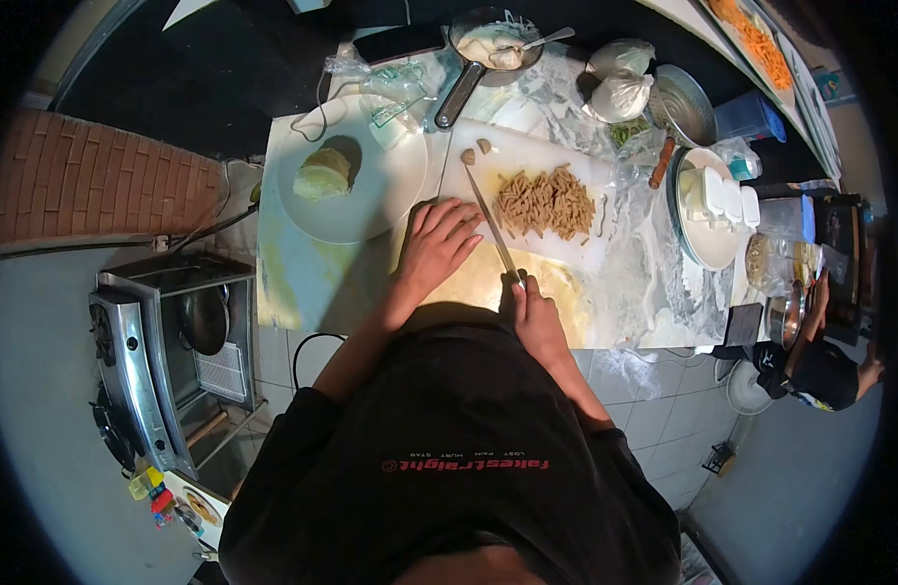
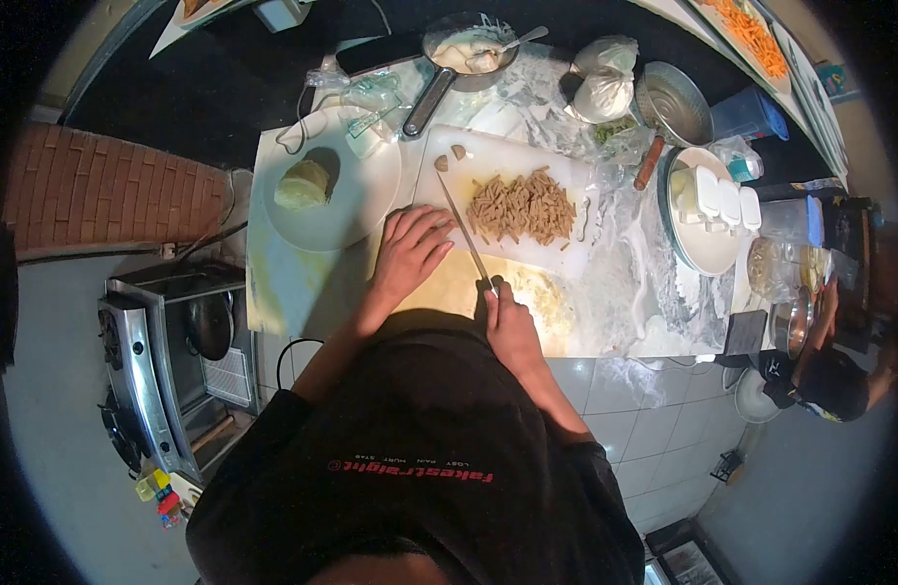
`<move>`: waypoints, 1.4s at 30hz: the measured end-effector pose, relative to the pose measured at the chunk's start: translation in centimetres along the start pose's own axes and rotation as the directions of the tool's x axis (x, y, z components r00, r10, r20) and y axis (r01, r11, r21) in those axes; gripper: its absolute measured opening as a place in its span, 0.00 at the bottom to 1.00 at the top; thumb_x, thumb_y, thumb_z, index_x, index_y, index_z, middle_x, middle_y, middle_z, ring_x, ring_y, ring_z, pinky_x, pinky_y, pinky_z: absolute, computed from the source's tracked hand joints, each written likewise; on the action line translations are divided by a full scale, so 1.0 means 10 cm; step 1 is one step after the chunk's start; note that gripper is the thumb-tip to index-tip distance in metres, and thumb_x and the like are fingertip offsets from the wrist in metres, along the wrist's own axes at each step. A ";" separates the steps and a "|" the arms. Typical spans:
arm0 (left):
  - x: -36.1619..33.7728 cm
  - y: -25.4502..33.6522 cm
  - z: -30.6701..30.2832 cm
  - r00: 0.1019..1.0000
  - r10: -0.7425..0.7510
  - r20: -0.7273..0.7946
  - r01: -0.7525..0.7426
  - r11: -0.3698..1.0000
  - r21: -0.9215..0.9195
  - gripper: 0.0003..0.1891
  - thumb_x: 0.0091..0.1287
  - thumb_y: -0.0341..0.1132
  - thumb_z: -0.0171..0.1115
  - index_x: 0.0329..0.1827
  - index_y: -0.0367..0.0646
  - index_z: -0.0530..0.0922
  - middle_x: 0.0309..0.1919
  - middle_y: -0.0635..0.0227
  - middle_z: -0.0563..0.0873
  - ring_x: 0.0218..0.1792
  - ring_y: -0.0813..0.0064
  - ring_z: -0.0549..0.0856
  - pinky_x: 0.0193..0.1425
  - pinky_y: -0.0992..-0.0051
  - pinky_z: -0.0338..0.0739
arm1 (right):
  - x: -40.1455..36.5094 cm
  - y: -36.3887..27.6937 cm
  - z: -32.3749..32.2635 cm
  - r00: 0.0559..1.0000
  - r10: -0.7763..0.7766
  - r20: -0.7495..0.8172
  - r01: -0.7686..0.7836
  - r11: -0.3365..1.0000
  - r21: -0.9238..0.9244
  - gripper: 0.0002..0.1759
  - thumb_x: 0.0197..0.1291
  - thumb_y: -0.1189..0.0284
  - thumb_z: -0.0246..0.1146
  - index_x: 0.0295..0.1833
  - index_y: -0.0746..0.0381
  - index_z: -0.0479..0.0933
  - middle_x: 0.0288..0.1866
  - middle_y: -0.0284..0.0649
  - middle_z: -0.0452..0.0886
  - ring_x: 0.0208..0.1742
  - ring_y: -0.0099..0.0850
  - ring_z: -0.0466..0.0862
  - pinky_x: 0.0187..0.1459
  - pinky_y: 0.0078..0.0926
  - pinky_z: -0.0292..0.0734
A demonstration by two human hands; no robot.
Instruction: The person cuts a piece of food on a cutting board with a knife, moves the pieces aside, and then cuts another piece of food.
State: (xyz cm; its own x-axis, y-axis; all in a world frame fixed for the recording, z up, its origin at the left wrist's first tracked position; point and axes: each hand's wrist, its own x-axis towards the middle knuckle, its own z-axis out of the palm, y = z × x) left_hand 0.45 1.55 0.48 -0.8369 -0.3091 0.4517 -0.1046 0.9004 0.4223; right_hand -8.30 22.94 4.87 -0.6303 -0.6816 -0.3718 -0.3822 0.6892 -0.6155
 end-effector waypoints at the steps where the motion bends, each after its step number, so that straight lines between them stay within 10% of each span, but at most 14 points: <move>1: 0.00 0.00 0.00 1.000 -0.002 -0.012 0.002 1.000 -0.002 0.18 0.70 0.40 0.68 0.61 0.47 0.85 0.61 0.72 0.86 0.65 0.66 0.79 0.69 0.60 0.69 | 0.00 0.00 0.00 1.000 0.000 0.000 0.000 1.000 -0.001 0.17 0.83 0.62 0.50 0.56 0.67 0.70 0.25 0.64 0.81 0.31 0.66 0.83 0.31 0.61 0.77; 42: -0.01 0.01 0.01 1.000 0.013 0.006 -0.014 1.000 0.018 0.20 0.68 0.41 0.70 0.60 0.44 0.84 0.62 0.72 0.85 0.64 0.66 0.80 0.67 0.61 0.70 | -0.04 -0.02 0.01 0.998 0.004 -0.056 -0.009 0.996 -0.088 0.21 0.83 0.58 0.51 0.58 0.68 0.70 0.25 0.66 0.80 0.30 0.68 0.82 0.30 0.63 0.75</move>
State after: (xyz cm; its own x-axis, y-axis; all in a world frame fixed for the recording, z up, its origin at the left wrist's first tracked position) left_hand 0.50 1.65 0.40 -0.8412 -0.2953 0.4529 -0.1028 0.9098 0.4022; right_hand -7.90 23.05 5.04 -0.6685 -0.6640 -0.3350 -0.4346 0.7143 -0.5485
